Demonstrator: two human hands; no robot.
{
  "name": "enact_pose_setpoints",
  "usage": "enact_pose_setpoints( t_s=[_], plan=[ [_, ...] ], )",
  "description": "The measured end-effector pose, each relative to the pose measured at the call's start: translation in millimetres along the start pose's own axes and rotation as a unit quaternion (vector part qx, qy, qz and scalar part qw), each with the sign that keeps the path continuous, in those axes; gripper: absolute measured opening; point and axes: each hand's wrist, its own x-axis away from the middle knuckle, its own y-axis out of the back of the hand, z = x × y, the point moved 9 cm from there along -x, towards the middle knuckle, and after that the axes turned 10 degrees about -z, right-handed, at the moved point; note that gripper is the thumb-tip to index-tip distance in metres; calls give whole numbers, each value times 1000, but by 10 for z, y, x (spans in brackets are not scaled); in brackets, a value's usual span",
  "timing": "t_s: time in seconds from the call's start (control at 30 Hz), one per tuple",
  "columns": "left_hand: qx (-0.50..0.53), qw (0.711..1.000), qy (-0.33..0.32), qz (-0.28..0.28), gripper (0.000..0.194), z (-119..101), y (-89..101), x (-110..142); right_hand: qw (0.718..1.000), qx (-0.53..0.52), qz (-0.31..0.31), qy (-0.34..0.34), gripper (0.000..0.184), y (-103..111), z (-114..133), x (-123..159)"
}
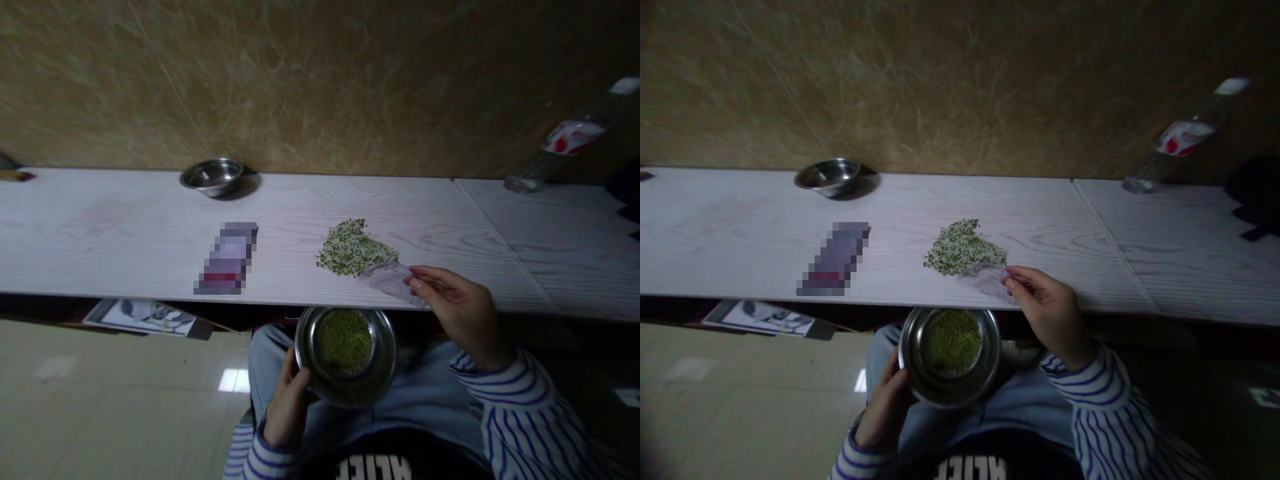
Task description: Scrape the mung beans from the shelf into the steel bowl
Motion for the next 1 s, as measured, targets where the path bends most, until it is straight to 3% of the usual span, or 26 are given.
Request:
enact_pose_setpoints(
  t_s=[0.1, 0.6, 1.0],
  plan=[
    [-3, 1000, 27, 0, 84, 31, -13, -9, 1000, 5, -15, -1, 26, 82, -22, -22],
    [-15, 999, 35, 9, 74, -54, -197, 8, 997, -16, -69, -24, 28, 307, -101, -175],
    [-49, 999, 12, 8, 73, -134, -244, -23, 992, -36, -52, -105, 40, 345, -430, -260]
  ],
)
